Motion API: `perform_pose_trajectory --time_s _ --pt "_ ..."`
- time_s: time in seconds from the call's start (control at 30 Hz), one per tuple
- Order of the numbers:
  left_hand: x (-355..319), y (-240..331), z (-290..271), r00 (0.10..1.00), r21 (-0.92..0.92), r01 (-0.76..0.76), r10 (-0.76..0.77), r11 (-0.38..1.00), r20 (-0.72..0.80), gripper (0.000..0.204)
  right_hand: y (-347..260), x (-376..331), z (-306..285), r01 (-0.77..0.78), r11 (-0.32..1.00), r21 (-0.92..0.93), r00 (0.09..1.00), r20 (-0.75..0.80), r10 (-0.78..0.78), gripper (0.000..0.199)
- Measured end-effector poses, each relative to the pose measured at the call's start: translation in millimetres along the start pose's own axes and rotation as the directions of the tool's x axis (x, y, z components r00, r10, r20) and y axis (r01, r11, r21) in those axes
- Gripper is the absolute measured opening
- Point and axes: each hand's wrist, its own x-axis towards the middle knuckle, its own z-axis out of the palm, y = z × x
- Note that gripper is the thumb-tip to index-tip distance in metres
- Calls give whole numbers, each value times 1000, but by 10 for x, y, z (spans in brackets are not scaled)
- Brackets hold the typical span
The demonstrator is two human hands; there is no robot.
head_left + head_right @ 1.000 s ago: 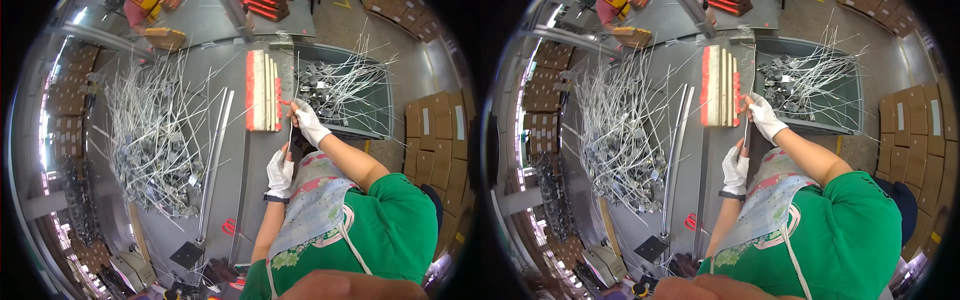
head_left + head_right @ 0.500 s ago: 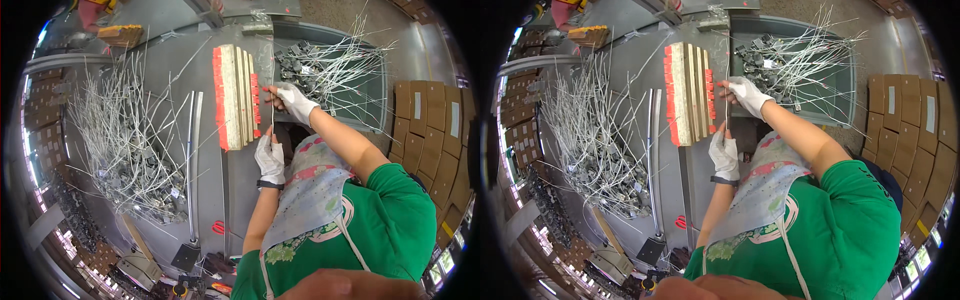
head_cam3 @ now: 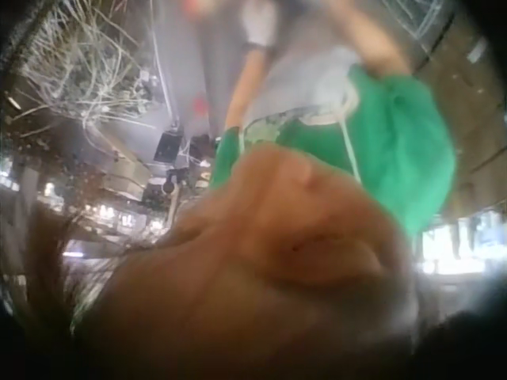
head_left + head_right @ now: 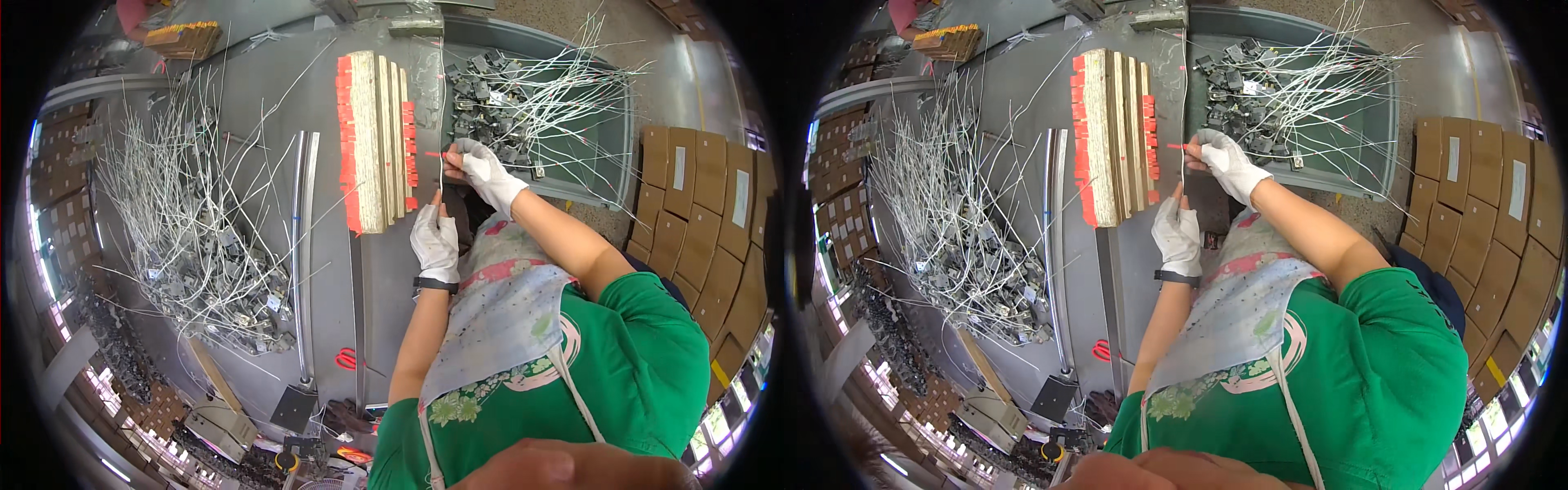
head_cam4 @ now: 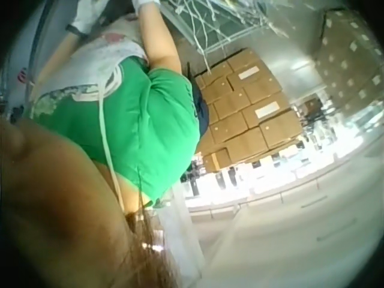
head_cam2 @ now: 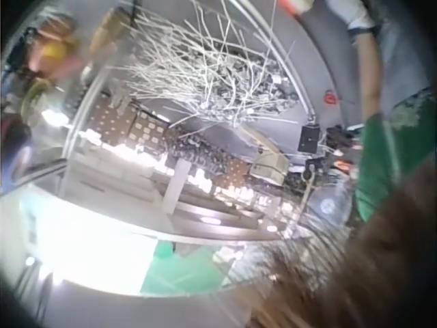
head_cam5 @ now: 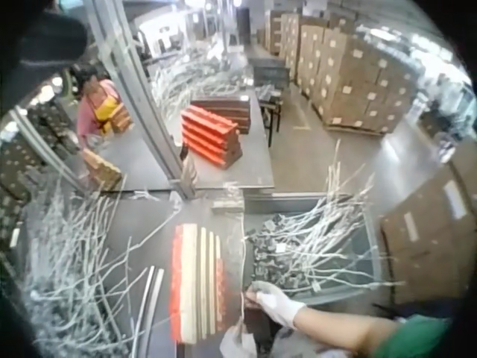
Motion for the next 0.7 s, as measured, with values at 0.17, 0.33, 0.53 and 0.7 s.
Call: perform_pose_trajectory --time_s 0.17,0.33,0.53,0.7 --pt "-23 -147 50 996 -86 -76 73 993 -45 26 -77 -3 56 58 997 -50 998 35 -56 20" --pt "-61 -128 5 1000 -185 22 -21 983 7 26 -145 -52 128 72 992 -102 997 -14 -74 29" --pt "-254 105 -256 989 -207 -100 74 973 -131 26 -381 -288 392 -12 983 -182 994 109 32 36" --pt "-486 149 -561 953 -184 -180 125 966 -276 24 -502 -600 667 97 945 -312 977 211 -30 39"
